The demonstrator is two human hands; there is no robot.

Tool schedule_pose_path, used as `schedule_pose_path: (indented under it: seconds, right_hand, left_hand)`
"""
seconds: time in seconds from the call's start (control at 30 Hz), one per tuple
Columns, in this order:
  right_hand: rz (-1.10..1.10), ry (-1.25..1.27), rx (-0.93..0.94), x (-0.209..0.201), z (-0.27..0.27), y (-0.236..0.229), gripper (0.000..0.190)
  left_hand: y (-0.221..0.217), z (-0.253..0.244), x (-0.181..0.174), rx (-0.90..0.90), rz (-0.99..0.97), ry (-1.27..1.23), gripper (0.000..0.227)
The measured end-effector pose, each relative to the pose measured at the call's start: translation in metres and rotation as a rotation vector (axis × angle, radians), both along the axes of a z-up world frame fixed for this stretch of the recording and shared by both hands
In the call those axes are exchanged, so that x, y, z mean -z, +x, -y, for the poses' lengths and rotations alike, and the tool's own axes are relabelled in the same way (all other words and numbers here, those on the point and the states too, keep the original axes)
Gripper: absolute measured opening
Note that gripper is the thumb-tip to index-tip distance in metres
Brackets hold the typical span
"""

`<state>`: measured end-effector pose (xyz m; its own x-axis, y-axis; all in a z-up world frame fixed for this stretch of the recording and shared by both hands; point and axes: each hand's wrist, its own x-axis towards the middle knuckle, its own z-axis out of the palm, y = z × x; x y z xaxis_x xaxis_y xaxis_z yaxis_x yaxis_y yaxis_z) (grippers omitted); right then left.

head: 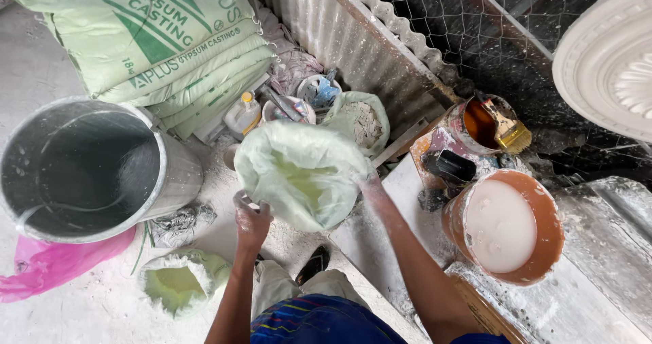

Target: The person pours gypsum powder from a bag into a bucket, mixes it with water by hand, then uses a trowel to scoop and spread the plaster into a long wooden mold. The person repeatedly smooths the surface with the trowel and hand.

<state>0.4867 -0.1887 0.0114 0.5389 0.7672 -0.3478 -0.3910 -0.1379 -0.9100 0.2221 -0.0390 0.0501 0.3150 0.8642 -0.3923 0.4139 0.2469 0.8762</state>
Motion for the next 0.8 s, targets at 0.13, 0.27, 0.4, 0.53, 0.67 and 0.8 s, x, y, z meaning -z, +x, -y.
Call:
schedule_pose_path:
  seconds: [0.13, 0.27, 0.4, 0.53, 0.67, 0.8]
  right_hand:
    - [0.340, -0.314, -0.293, -0.046, -0.006, 0.040, 0.093]
    - [0.918, -0.442, -0.389, -0.036, -0.046, 0.022, 0.107]
    - [0.896, -0.980, -0.249, 0.000, -0.065, 0.004, 0.067]
    - [0.898, -0.992, -0.074, 0.042, -0.077, 0.011, 0.064]
    - [1.050, -0.799, -0.083, 0.089, -0.090, 0.011, 0.062]
    - [1.349, -0.625, -0.202, 0.093, -0.074, 0.012, 0.061]
  left_hand:
    - [-0.015, -0.012, 0.034, 0.089, 0.096, 0.180, 0.053]
    - [-0.027, -0.031, 0.058, 0.253, 0.292, 0.219, 0.053]
    - [-0.054, -0.050, 0.087, 0.314, -0.073, 0.193, 0.066]
    - [-0.072, -0.071, 0.133, 0.295, -0.137, -0.016, 0.070]
    - [-0.017, -0.097, 0.188, 0.334, 0.134, -0.416, 0.071]
    - [0.022, -0.116, 0.222, 0.140, 0.044, -0.629, 0.068]
